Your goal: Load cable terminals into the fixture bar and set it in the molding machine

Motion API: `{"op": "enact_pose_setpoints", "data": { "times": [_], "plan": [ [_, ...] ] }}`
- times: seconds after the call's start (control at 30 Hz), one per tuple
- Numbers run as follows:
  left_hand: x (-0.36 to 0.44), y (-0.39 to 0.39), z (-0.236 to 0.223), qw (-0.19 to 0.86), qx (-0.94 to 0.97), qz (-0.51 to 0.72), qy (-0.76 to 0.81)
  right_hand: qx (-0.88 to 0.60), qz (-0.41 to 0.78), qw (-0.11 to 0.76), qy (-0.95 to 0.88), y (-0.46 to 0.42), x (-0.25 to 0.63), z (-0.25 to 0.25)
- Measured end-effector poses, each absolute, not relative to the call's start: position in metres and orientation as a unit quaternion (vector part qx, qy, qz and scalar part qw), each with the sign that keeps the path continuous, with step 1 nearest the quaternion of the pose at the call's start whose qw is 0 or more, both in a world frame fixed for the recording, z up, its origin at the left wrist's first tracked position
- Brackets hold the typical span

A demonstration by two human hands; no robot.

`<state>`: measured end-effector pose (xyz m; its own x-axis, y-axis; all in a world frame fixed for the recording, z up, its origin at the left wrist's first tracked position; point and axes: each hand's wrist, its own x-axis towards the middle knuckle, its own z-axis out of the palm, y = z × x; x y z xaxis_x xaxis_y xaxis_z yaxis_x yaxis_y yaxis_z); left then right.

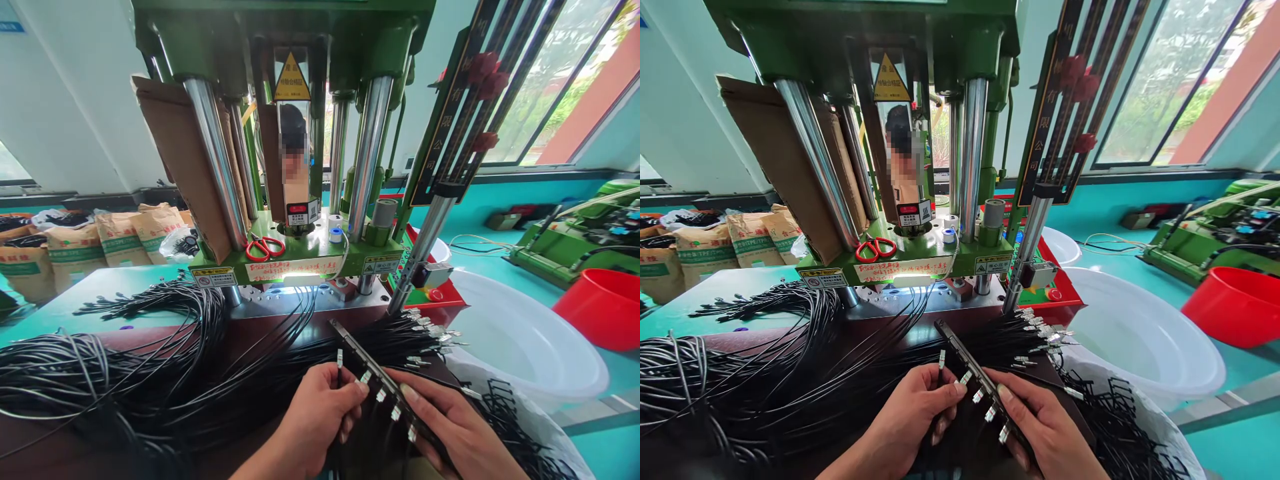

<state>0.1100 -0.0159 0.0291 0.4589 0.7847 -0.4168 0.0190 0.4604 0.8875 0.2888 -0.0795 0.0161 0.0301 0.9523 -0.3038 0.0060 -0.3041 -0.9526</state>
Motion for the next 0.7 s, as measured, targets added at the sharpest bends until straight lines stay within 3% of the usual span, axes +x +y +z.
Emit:
{"op": "enact_pose_setpoints", "data": {
  "times": [0.4,0.7],
  "plan": [
    [0.110,-0.017,0.030,0.733,0.428,0.260,0.460,-0.573,0.520,0.450,-0.447,-0.081,0.278,0.022],
    [0.100,-0.018,0.028,0.792,0.396,0.280,0.371,-0.585,0.571,0.444,-0.367,-0.083,0.293,0.018]
  ]
}}
